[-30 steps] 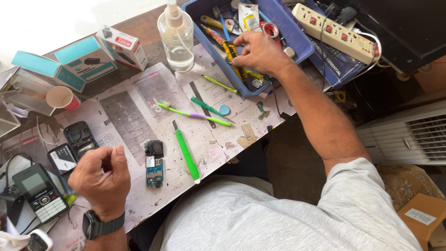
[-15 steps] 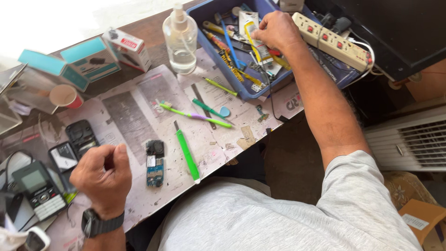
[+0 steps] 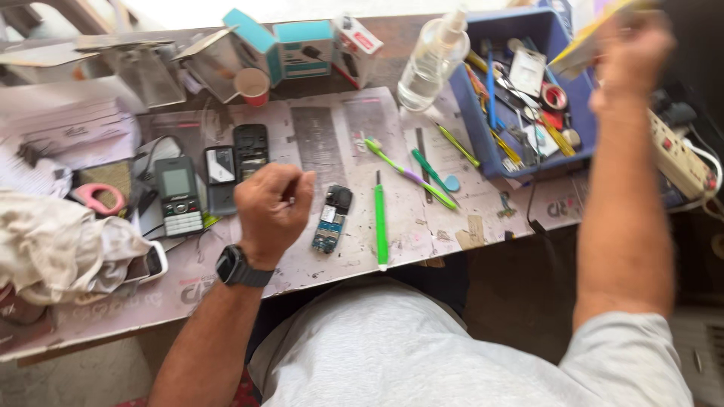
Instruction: The person uses a green utility knife to scrape and clean a small black electronic component, then applies a tube of adhesive to the component and presses it onto a circuit board. They finish by spraying a clear liquid onto the assembly.
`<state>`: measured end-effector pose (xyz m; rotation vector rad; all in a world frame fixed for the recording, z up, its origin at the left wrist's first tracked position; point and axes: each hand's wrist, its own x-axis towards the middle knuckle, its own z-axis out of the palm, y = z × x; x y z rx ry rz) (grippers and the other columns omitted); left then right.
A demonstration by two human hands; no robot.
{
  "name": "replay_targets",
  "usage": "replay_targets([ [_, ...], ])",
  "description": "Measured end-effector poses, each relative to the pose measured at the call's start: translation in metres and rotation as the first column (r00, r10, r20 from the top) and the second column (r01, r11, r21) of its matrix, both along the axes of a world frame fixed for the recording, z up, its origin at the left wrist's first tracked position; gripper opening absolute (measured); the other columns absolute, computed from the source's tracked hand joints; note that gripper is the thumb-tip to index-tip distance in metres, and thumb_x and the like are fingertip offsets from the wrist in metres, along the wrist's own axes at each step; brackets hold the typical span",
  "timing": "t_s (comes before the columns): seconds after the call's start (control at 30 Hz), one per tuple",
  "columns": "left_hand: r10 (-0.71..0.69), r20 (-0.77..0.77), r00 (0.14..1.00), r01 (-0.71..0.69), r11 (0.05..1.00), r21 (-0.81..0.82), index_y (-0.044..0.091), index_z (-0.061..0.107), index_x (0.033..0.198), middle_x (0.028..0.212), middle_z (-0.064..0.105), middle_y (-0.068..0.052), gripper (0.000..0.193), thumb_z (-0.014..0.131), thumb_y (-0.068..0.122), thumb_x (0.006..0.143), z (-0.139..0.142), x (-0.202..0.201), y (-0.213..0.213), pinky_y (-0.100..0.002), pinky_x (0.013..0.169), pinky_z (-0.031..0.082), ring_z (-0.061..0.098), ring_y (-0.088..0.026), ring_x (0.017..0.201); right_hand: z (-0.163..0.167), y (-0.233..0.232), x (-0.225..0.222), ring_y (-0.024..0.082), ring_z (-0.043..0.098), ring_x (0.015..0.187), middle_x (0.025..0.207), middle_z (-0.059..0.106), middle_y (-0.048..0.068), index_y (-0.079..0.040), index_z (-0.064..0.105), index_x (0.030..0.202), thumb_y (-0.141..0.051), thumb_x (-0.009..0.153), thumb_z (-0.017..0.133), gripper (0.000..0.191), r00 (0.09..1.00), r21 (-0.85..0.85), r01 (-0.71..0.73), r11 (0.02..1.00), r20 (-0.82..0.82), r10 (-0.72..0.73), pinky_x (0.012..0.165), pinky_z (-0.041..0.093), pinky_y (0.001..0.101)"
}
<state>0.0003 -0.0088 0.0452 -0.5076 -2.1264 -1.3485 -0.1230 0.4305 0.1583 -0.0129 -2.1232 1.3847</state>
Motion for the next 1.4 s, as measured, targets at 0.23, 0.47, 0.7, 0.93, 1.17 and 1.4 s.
replay_targets([
  [0.23,-0.004,-0.018,1.000,0.003,0.999,-0.033,0.006,0.064,0.085,0.073,0.064,-0.003,0.015,0.074,0.005,0.096,-0.001,-0.002,-0.002,-0.026,0.050,0.045,0.058,-0.010,0.057,0.004,-0.021,0.067,0.024,0.056,0.061,0.082,0.059,0.014,-0.008,0.052,0.133,-0.041,0.120,0.044,0.036,0.811,-0.599,-0.552,0.580,-0.225,0.540,0.057,0.049,0.0363],
  [0.47,0.055,0.012,0.998,-0.055,0.998,-0.013,0.004,0.065,0.109,0.085,0.064,-0.004,0.017,0.070,-0.001,0.094,-0.010,-0.001,-0.001,-0.027,0.054,0.048,0.057,-0.011,0.059,-0.104,-0.194,0.115,0.024,0.071,0.093,0.112,0.068,0.015,-0.004,0.046,0.148,-0.004,0.103,0.063,0.048,0.460,-0.651,-0.688,0.320,-0.050,0.887,0.080,0.062,0.0388],
  [0.7,0.196,-0.014,0.981,-0.196,0.980,-0.022,0.002,0.062,0.121,0.106,0.066,-0.009,0.031,0.070,0.001,0.091,-0.002,-0.008,-0.016,-0.030,0.063,0.054,0.064,-0.016,0.070,-0.137,-0.253,0.104,0.017,0.073,0.089,0.103,0.071,0.009,-0.003,0.045,0.133,0.000,0.103,0.059,0.033,0.717,0.251,-0.600,0.759,-0.252,0.650,0.079,0.061,0.0310],
  [0.93,0.219,-0.173,0.960,-0.243,0.961,-0.133,0.001,0.061,0.116,0.127,0.064,-0.016,0.036,0.072,0.003,0.082,0.000,-0.013,-0.009,-0.048,0.110,0.050,0.062,-0.036,0.122,-0.139,-0.250,0.098,0.021,0.069,0.097,0.112,0.067,0.012,-0.004,0.045,0.136,0.002,0.104,0.060,0.036,0.847,0.135,-0.412,0.901,-0.308,0.434,0.088,0.059,0.0320],
  [1.17,0.314,-0.234,0.920,-0.350,0.928,-0.127,0.002,0.061,0.110,0.127,0.063,-0.017,0.036,0.073,0.006,0.077,0.002,-0.011,-0.006,-0.055,0.117,0.039,0.054,-0.040,0.129,-0.135,-0.250,0.097,0.024,0.062,0.106,0.119,0.061,0.014,-0.005,0.046,0.139,0.004,0.100,0.060,0.042,0.850,0.204,-0.376,0.904,-0.314,0.424,0.093,0.053,0.0352],
  [1.4,0.337,-0.240,0.910,-0.376,0.916,-0.139,0.004,0.060,0.106,0.126,0.063,-0.015,0.032,0.073,0.008,0.076,0.005,-0.010,0.004,-0.058,0.118,0.035,0.053,-0.039,0.130,-0.129,-0.246,0.100,0.024,0.059,0.106,0.121,0.057,0.018,-0.001,0.041,0.131,0.007,0.096,0.052,0.037,0.860,0.131,-0.378,0.917,-0.318,0.400,0.098,0.050,0.0355],
])
